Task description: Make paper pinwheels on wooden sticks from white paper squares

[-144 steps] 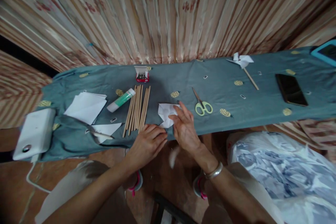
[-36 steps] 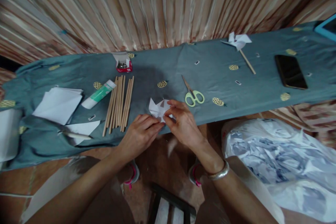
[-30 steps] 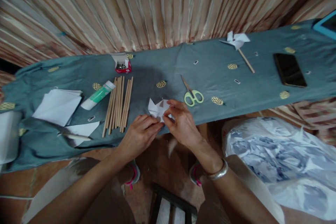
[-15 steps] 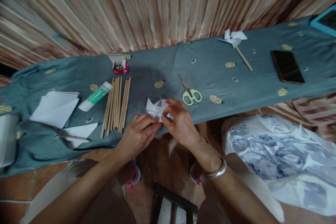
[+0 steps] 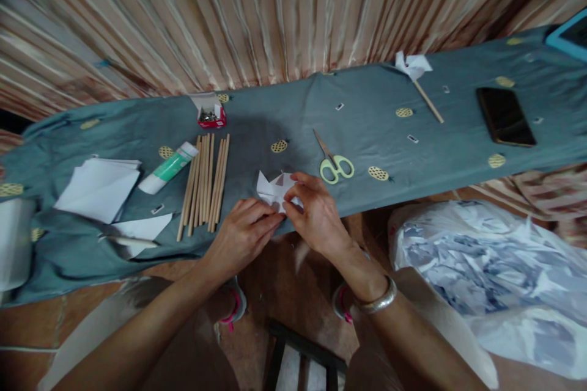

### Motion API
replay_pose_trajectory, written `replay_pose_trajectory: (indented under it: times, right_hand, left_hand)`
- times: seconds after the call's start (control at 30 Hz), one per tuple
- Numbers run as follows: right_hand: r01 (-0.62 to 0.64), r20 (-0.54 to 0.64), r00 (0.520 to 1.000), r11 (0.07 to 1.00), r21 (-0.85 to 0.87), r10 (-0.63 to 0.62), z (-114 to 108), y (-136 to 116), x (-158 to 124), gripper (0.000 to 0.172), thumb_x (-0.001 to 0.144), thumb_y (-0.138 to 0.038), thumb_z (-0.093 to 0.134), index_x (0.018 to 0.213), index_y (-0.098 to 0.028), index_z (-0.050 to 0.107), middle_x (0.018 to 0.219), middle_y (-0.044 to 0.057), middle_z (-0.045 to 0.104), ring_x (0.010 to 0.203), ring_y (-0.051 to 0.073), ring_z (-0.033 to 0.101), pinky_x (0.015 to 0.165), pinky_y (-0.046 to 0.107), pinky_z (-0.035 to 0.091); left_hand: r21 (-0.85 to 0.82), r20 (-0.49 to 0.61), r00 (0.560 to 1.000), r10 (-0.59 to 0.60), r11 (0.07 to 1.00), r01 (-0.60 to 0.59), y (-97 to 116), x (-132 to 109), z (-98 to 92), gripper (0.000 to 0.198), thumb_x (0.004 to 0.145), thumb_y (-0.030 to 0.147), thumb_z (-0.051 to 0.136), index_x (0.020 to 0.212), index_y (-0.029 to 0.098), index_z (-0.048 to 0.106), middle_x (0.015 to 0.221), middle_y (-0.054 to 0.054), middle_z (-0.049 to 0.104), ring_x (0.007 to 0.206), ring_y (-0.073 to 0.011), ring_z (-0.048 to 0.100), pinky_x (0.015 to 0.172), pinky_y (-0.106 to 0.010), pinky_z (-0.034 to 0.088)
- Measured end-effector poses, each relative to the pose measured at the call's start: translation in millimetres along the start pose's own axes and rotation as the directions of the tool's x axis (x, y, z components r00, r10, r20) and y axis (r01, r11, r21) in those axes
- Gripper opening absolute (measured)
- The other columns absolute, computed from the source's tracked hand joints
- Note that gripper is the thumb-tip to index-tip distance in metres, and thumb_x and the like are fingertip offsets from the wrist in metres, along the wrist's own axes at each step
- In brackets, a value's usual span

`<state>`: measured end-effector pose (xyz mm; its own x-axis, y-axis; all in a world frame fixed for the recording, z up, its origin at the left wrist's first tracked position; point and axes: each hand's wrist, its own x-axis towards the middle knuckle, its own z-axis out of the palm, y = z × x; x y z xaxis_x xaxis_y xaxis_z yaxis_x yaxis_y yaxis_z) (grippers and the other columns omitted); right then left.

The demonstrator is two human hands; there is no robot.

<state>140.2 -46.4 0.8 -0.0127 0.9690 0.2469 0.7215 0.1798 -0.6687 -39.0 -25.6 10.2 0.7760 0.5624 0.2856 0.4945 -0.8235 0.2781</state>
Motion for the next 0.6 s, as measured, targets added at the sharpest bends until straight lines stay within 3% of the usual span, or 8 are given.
replay_pose_trajectory:
  times: [0.33, 0.6]
  right_hand:
    - [0.075, 0.021, 0.997, 0.997, -0.027, -0.074, 1, 0, -4, 0.020, 0.088, -0.021, 0.052, 0.094, -0.022, 0.071, 0.125, 0.010, 0.058, 0.107, 0.027, 0.057, 0.095, 0.047, 0.047]
    - [0.159, 0.074, 0.986, 0.969, -0.187, -0.147, 1, -6, -11, 0.030, 0.089, -0.013, 0.043, 0.103, -0.019, 0.069, 0.133, 0.013, 0.051, 0.116, 0.031, 0.049, 0.094, 0.052, 0.046]
  left_hand:
    - [-0.003, -0.007, 1.000, 0.001, 1.000, -0.002, -1, 0, 1.7, 0.018, 0.093, 0.020, 0.049, 0.097, 0.015, 0.066, 0.087, -0.005, 0.064, 0.085, -0.0191, 0.056, 0.072, -0.033, 0.043]
    - [-0.003, 0.003, 1.000, 0.001, 1.000, -0.001, -2, -1, 3.5, 0.019, 0.093, 0.019, 0.048, 0.098, 0.015, 0.066, 0.087, -0.006, 0.064, 0.085, -0.0192, 0.056, 0.072, -0.034, 0.043]
